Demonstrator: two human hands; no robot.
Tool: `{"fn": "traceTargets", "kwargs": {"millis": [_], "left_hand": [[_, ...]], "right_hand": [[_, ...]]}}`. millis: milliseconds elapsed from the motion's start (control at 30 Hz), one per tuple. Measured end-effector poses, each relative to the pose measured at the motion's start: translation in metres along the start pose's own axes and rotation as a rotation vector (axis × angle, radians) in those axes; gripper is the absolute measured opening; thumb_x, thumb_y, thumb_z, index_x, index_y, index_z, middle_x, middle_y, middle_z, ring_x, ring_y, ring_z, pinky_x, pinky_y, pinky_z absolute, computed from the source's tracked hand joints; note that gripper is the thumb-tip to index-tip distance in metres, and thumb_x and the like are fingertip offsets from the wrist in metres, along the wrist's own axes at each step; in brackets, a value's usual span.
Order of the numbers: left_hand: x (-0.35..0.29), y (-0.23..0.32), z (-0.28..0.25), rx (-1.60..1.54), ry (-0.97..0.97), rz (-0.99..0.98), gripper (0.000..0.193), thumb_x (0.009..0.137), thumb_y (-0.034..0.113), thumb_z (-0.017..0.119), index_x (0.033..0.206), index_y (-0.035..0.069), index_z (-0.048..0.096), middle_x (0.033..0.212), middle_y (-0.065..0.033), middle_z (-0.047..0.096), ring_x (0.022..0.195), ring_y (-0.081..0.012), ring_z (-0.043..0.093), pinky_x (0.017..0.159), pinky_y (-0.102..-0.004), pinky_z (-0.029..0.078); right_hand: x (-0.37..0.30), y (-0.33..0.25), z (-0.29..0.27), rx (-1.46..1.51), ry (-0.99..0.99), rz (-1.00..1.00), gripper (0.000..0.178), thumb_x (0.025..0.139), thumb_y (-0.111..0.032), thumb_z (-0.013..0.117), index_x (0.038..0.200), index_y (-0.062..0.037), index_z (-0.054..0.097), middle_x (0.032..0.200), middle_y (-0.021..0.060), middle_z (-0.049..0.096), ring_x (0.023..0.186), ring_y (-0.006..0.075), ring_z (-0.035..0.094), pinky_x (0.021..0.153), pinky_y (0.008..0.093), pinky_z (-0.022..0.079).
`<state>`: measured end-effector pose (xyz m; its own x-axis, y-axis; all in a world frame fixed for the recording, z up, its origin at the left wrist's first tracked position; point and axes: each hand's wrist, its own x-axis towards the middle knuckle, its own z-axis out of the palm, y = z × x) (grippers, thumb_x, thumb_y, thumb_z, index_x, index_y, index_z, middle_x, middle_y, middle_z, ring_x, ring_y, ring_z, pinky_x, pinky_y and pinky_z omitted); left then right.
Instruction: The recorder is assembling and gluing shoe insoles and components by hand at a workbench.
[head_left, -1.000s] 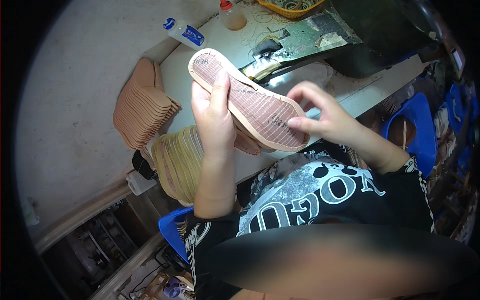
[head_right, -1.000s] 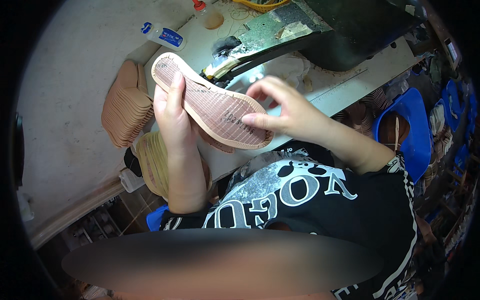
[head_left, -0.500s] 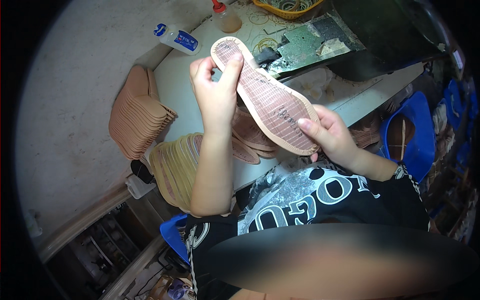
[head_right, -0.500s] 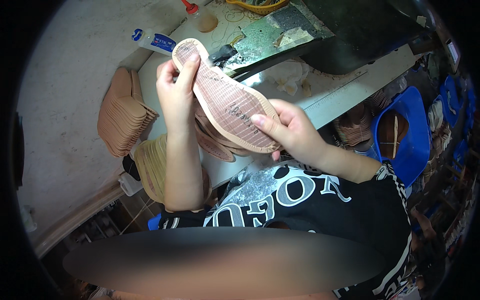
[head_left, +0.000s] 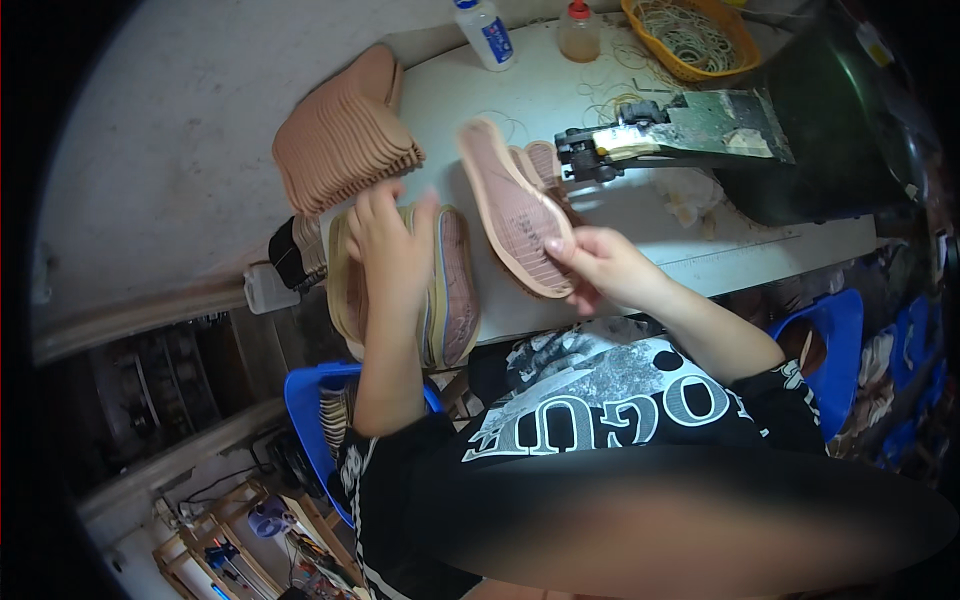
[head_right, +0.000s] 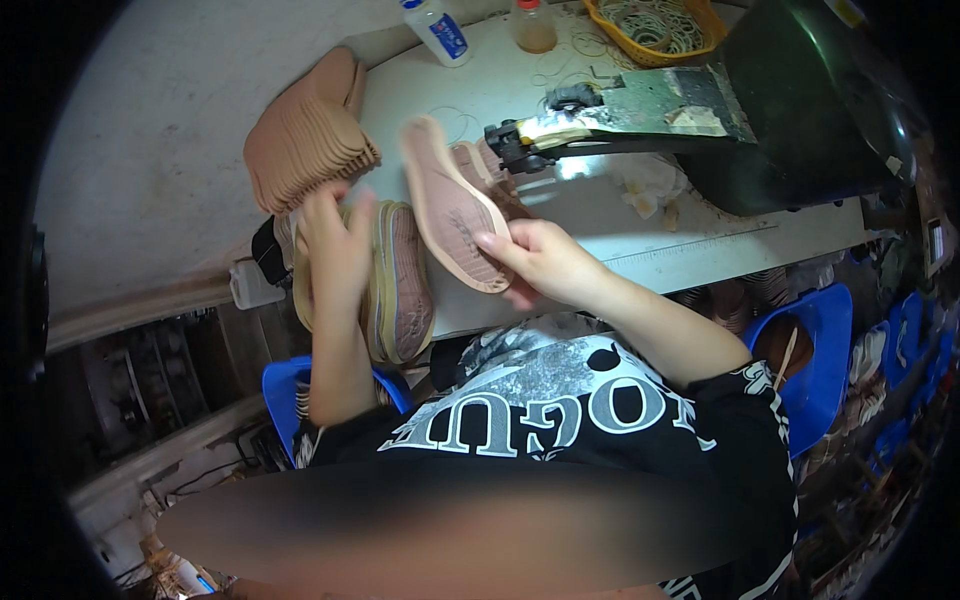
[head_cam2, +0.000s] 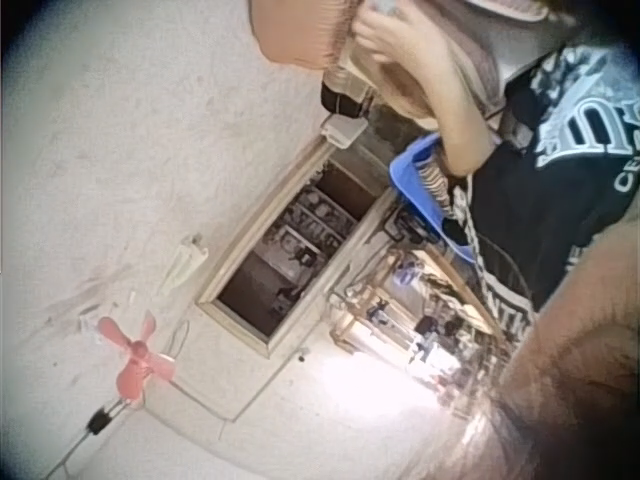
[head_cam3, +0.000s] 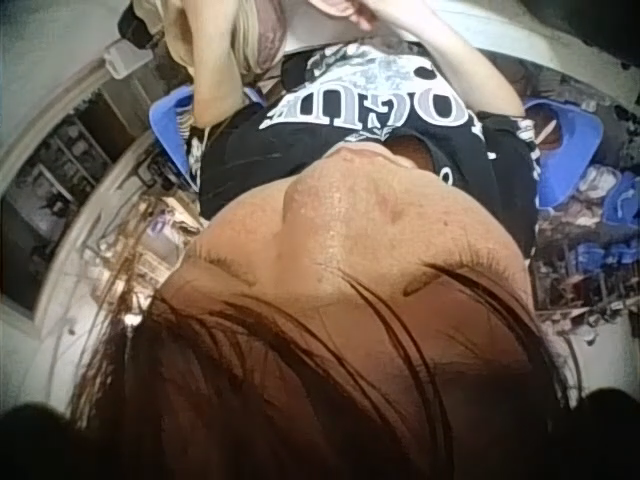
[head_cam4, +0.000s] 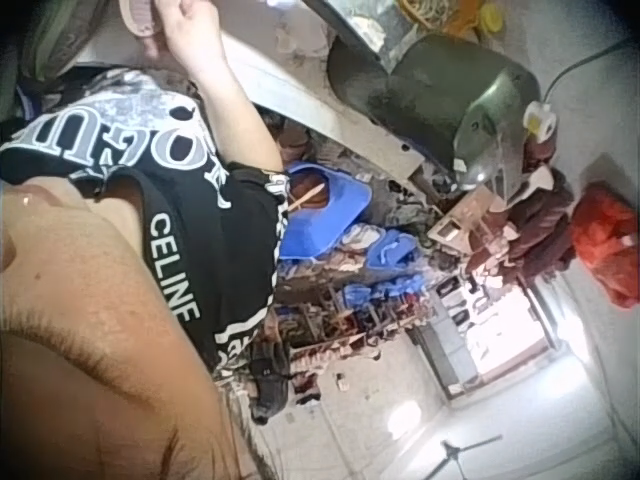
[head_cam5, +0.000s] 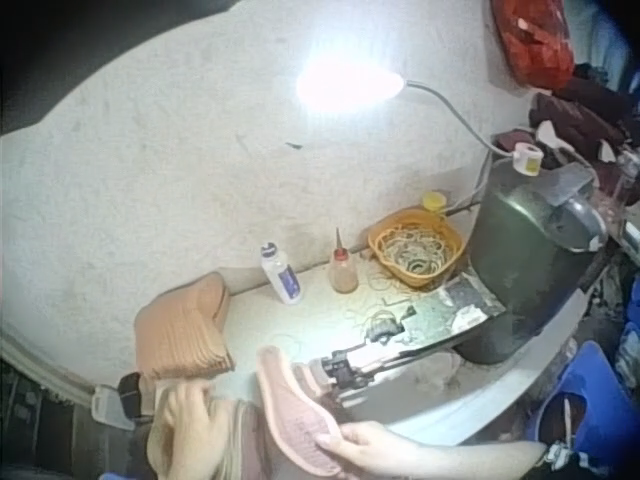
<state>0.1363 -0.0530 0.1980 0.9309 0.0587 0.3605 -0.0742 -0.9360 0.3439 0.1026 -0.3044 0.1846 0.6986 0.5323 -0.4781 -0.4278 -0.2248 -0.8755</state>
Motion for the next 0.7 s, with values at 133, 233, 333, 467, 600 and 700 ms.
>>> {"fn": "traceTargets", "kwargs": {"millis": [133, 233, 333, 467, 600, 700], "left_hand": [[-0.083, -0.001, -0.015, 0.233, -0.323, -0.003, 0.030, 0.074, 0.033, 0.071, 0.086, 0.008, 0.060, 0.105, -0.0099, 0.051, 0.105, -0.0290, 0.043, 0.088, -0.0486, 0.026], [-0.097, -0.003, -0.006, 0.256, -0.306, 0.080, 0.022, 0.068, 0.023, 0.074, 0.076, 0.008, 0.060, 0.101, -0.0089, 0.052, 0.103, -0.0277, 0.043, 0.084, -0.0464, 0.027], [-0.101, -0.001, 0.009, 0.180, -0.402, 0.110, 0.014, 0.071, 0.013, 0.069, 0.083, 0.008, 0.063, 0.104, -0.0083, 0.052, 0.105, -0.0272, 0.046, 0.087, -0.0461, 0.029], [-0.126, 0.011, 0.019, 0.201, -0.419, 0.259, 0.046, 0.074, 0.002, 0.060, 0.119, 0.007, 0.053, 0.114, -0.0119, 0.051, 0.109, -0.0296, 0.047, 0.094, -0.0442, 0.033], [-0.126, 0.010, 0.015, 0.007, -0.363, 0.271, 0.057, 0.073, -0.003, 0.061, 0.128, 0.005, 0.047, 0.121, -0.0172, 0.047, 0.107, -0.0310, 0.049, 0.094, -0.0403, 0.040], [-0.107, 0.011, -0.008, -0.332, -0.350, -0.162, 0.063, 0.073, -0.006, 0.066, 0.132, 0.002, 0.044, 0.121, -0.0163, 0.048, 0.099, -0.0211, 0.055, 0.082, -0.0313, 0.050]], "right_hand": [[-0.014, 0.034, -0.008, -0.964, -0.096, -0.004, 0.060, 0.087, -0.056, 0.055, 0.075, 0.0012, 0.066, 0.068, 0.0237, 0.061, 0.068, 0.0394, 0.063, 0.066, 0.0454, 0.049], [-0.019, 0.032, -0.015, -0.892, -0.213, -0.093, 0.057, 0.086, -0.054, 0.056, 0.075, 0.0000, 0.066, 0.070, 0.0220, 0.062, 0.071, 0.0377, 0.063, 0.066, 0.0445, 0.049], [-0.020, 0.036, -0.006, -0.859, -0.098, -0.240, 0.048, 0.087, -0.047, 0.058, 0.081, 0.0000, 0.064, 0.073, 0.0202, 0.064, 0.073, 0.0362, 0.064, 0.069, 0.0430, 0.049], [-0.030, 0.031, 0.007, -0.715, -0.142, -0.241, 0.041, 0.088, -0.042, 0.060, 0.087, -0.0009, 0.063, 0.076, 0.0171, 0.065, 0.074, 0.0320, 0.065, 0.069, 0.0397, 0.051], [-0.039, 0.035, 0.008, -0.627, -0.160, -0.173, 0.039, 0.087, -0.040, 0.062, 0.089, -0.0008, 0.062, 0.075, 0.0159, 0.066, 0.070, 0.0305, 0.065, 0.067, 0.0372, 0.051], [-0.046, 0.034, 0.004, -0.589, -0.135, -0.197, 0.037, 0.088, -0.038, 0.062, 0.090, -0.0008, 0.062, 0.076, 0.0145, 0.066, 0.070, 0.0279, 0.065, 0.066, 0.0361, 0.050]]}}
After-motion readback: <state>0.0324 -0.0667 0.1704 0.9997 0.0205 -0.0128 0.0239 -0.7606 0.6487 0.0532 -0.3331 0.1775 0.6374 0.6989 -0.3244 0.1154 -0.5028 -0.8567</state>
